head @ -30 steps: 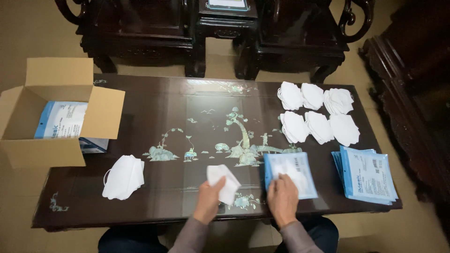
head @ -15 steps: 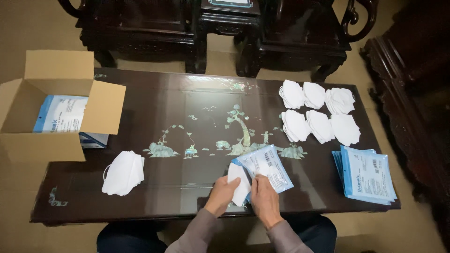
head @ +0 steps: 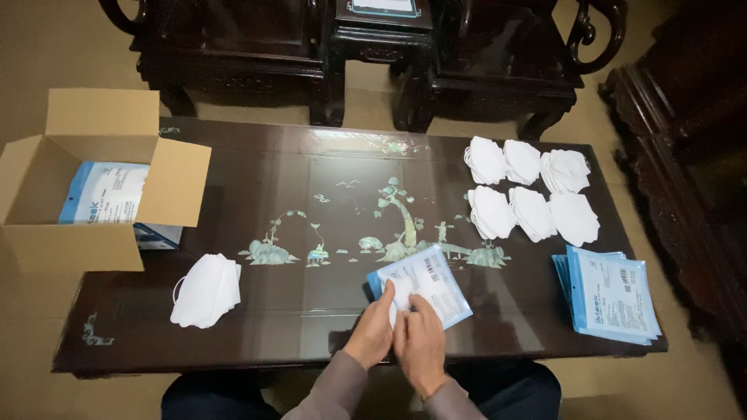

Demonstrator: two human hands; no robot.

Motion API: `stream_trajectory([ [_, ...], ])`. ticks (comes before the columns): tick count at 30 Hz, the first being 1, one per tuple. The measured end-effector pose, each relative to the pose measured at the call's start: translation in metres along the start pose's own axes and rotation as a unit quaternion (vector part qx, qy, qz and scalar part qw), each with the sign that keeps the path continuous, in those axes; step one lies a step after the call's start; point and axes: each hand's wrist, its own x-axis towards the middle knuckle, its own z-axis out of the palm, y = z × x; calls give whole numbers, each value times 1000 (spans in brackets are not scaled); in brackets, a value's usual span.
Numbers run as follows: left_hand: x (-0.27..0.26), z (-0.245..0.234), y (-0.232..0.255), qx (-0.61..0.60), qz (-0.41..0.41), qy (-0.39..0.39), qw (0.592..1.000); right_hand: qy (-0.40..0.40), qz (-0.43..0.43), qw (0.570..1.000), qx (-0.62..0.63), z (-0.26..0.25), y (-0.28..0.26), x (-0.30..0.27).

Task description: Packaging face masks into individual plastic envelopes and stacking them on a table.

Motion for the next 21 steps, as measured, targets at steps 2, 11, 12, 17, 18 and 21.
stream_trajectory([
  [2,36,-29,-20,-1,14,-22,1000,-16,-2,1000,23,1,-7,-6],
  [11,50,-75,-10,26,67,1,997,-3,250,943,218,-24,45,26],
  [12,51,-76,-7,21,66,23,997,-29,414,868,272,-25,61,32],
  [17,47,-78,-2,96,88,32,991,-106,500,714,479,-32,77,53],
  [18,36,-72,3,147,87,53,984,-143,477,725,476,-35,73,55],
  [21,21,-55,12,197,135,160,958,-122,493,707,492,-30,59,56],
])
